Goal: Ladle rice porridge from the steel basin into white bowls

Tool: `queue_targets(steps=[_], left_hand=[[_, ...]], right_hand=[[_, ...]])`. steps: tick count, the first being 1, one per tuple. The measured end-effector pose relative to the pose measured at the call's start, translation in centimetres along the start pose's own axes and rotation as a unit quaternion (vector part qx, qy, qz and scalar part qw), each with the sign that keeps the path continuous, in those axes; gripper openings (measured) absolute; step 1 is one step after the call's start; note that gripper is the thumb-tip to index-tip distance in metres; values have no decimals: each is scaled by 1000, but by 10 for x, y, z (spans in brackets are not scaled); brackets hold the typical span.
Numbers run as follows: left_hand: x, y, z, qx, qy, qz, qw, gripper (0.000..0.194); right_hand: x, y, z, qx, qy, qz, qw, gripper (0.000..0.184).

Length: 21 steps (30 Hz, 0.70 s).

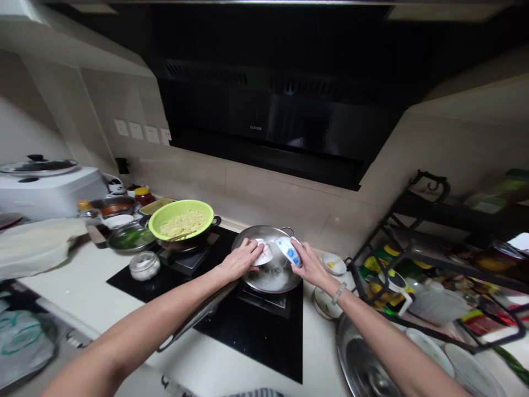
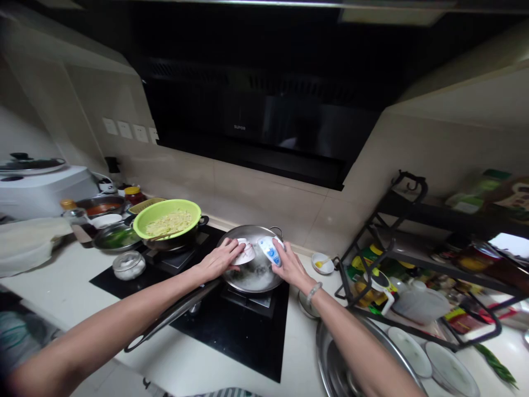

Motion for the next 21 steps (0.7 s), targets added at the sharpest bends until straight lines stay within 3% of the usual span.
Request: queue_targets(steps=[6,21], left_hand=[[0,3,-1,-11,-7,26,1000,73],[8,11,-5,-29,9,8,1000,68]], right_hand=[[1,-8,-2,31,-3,-32,999,79],[15,-16,-10,31,12,-37,999,78]])
Point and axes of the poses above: each hand's wrist, its own z-axis towards the middle knuckle, its own x-axis out of the back of the hand, y = z × x, the point moved 6 cm from there along z, towards the middle knuckle, and after that the axes turned 14 degrees about -y, right-handed, at the moved point
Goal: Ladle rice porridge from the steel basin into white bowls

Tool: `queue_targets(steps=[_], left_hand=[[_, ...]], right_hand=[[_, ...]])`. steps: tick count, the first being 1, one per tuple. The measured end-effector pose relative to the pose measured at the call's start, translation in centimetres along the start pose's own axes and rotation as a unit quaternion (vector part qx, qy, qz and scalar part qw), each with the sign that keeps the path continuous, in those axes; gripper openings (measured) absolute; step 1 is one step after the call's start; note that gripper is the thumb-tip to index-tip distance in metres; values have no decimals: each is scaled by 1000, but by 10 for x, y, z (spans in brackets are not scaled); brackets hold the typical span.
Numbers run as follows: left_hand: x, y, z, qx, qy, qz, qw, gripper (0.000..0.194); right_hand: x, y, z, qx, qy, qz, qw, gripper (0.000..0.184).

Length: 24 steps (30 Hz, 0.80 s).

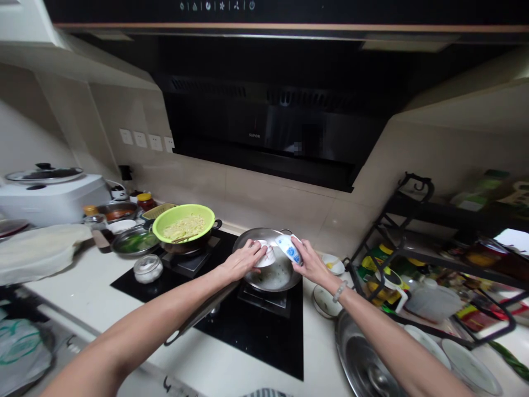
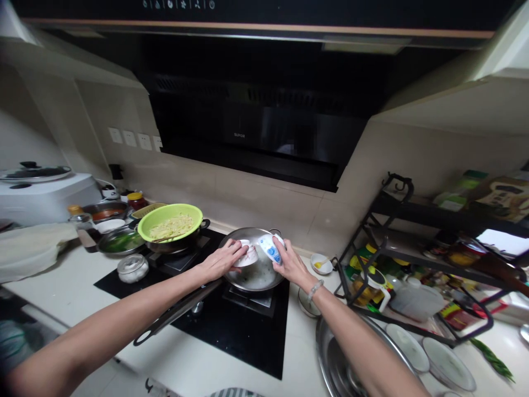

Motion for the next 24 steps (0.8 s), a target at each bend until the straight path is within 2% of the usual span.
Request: queue_targets(steps=[12,24], left_hand=[[5,6,-4,-7,-5,12,1000,69],[2,6,-2,-12,13,1,1000,71]], right_hand=[[2,-4,-4,0,0,7,1000,77],[2,0,-8,-3,16,12,1000,79]])
Point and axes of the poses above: each hand's wrist, its own z-axis towards the middle knuckle, its own x-axis out of the back of the hand, y = z × x, the point moved 6 cm from there along z, towards the middle knuckle, and after that the axes turned 14 degrees about -y, right-handed, at the moved point
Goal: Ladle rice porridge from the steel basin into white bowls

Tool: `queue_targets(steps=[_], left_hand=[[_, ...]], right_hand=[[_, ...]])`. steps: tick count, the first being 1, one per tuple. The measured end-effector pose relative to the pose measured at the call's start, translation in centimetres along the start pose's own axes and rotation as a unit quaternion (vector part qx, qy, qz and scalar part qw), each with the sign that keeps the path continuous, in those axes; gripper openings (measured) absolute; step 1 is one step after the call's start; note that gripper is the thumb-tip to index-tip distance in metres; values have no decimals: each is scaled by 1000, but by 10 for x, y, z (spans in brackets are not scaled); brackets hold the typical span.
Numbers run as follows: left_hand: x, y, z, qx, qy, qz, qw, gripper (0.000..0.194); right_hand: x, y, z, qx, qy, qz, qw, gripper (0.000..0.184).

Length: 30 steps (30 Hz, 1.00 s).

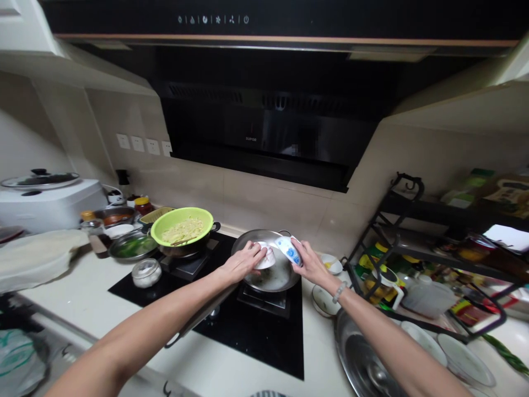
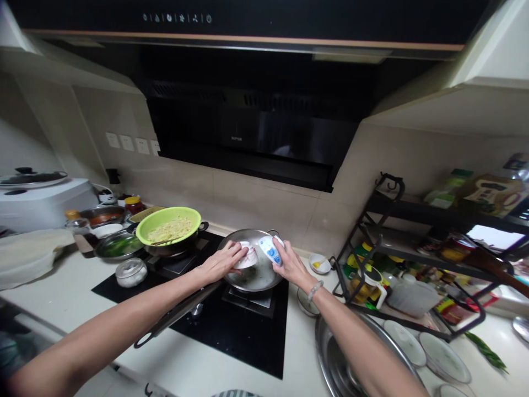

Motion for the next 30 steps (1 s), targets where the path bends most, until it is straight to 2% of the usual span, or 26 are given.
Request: queue_targets(steps=[4,7,8,9,11,13,15,17,21,25,30], left_hand=[[0,-8,2,10,36,-62,997,67],[1,-30,4,88,116,-187,971,62],[-2,-41,3,136,139,-254,948,58],[-7,-52,1,189,153,-330,912,54],[-23,-69,-3,280,163,-476,818,50],[-35,-76,-7,320,175,-587,723,52],[-39,-77,-9,321,195,-651,660,52],[-39,-77,-9,316,202,-690,618,49],[-36,-71,-6,309,187,-746,560,38],[-34,-63,-3,302,178,-790,503,34],[-32,-55,-6,310,158,-830,436,36]], right_hand=[[2,-1,-1,-14,11,31,999,76],[6,4,-2,-62,69,95,991,74],[6,8,-3,-94,96,132,982,74],[5,14,-4,-134,123,181,967,74],[-1,27,-9,-214,172,300,913,78],[-8,34,-14,-262,209,405,851,82],[-12,37,-18,-273,236,470,806,78],[-15,37,-23,-275,251,521,768,68],[-25,30,-30,-281,248,617,692,45],[-32,19,-33,-286,231,654,661,25],[-34,12,-36,-301,214,703,607,17]])
Point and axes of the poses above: each hand's wrist, its own z-axis towards the middle knuckle, its own x-axis out of the back of the hand, y = z × x, the point moved 6 cm from there along z, towards the middle knuckle, and after that the axes turned 14 degrees about -y, right-handed, at the moved point
